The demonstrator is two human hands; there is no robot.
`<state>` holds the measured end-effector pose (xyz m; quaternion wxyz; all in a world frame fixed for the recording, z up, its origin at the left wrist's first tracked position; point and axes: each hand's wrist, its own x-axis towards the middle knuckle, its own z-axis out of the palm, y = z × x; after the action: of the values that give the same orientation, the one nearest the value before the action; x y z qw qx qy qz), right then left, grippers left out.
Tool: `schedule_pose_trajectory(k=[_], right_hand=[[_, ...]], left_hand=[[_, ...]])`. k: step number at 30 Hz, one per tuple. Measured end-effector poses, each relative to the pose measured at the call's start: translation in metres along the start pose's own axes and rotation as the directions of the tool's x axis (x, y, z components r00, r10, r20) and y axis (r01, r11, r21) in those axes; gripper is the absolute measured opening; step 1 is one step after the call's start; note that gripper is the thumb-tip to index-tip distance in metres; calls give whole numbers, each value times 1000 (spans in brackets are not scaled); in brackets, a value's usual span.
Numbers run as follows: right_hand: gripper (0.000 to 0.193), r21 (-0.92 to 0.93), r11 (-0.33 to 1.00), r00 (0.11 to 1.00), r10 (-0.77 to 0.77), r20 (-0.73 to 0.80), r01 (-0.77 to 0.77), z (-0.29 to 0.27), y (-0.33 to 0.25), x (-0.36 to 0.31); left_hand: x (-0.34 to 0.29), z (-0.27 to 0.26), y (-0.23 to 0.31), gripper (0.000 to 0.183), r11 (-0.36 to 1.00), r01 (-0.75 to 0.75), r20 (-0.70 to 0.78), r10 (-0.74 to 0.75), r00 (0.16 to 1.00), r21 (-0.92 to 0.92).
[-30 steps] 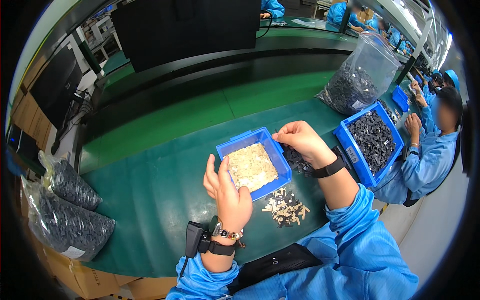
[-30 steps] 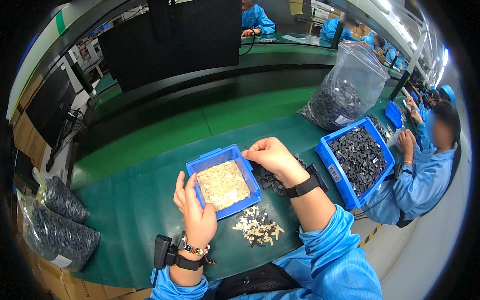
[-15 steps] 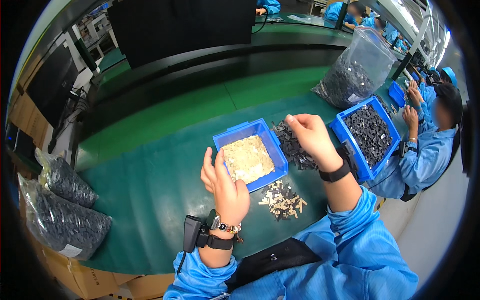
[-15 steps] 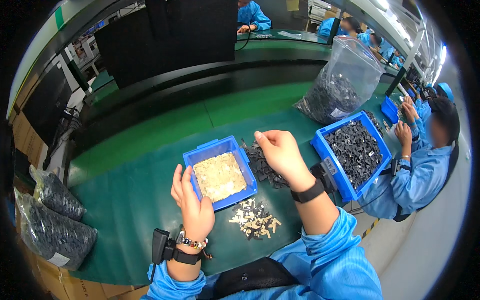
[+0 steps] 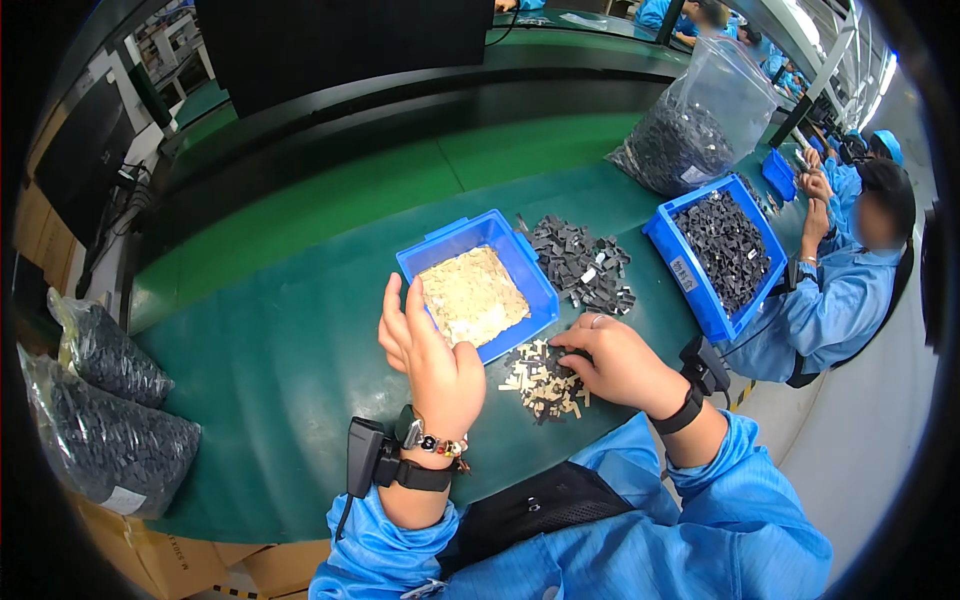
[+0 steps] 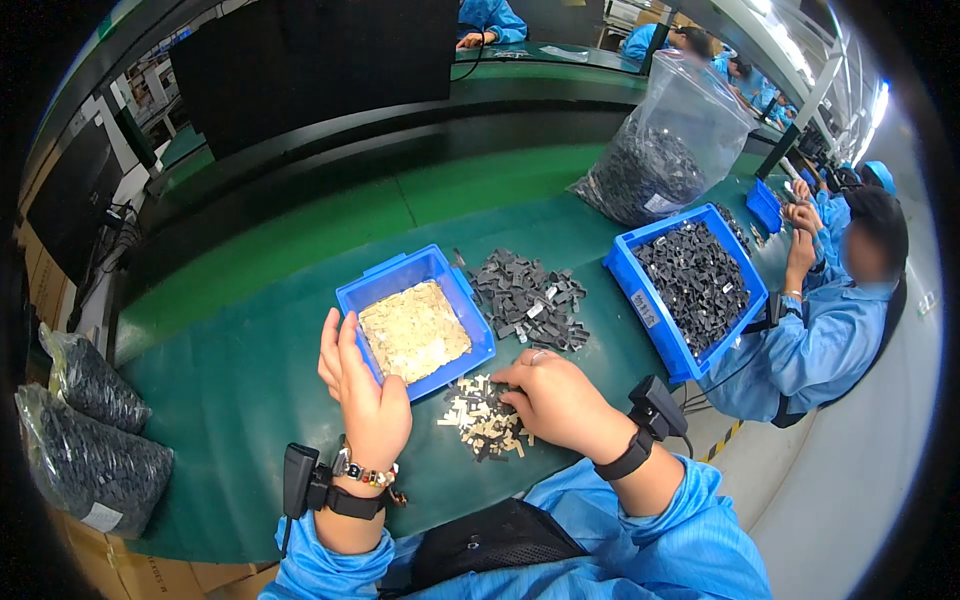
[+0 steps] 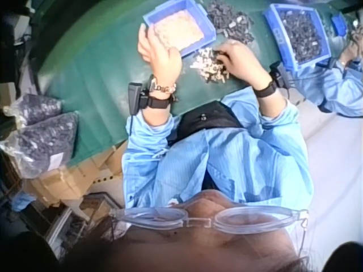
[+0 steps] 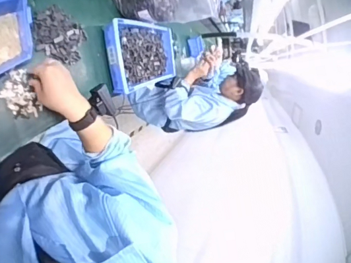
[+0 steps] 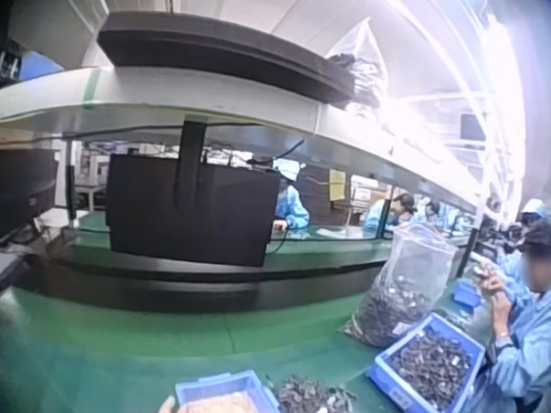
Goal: Manual assembly of small mechanical or electronic components at a workstation.
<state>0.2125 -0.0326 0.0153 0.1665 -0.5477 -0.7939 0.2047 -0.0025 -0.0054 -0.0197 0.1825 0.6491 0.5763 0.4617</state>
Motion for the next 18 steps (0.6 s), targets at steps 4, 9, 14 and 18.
schedule_pose_trajectory(k=[4, 9, 14, 18], right_hand=[[16, -76, 996, 999, -51, -13, 50, 5, 4, 2], [7, -99, 990, 993, -98, 68, 105, 2, 6, 3], [8, -205, 970, 990, -122, 63, 133, 6, 8, 2], [5, -134, 983, 991, -114, 71, 122, -3, 7, 4]], left_hand=[[-2, 0, -1, 76, 1000, -8, -1, 8, 1000, -8], [-2, 0, -1, 76, 1000, -6, 7, 6, 1000, -9], [-2, -1, 0, 77, 1000, 7, 19, -7, 1000, -5], [-1, -2, 0, 77, 1000, 2, 14, -1, 1000, -9]])
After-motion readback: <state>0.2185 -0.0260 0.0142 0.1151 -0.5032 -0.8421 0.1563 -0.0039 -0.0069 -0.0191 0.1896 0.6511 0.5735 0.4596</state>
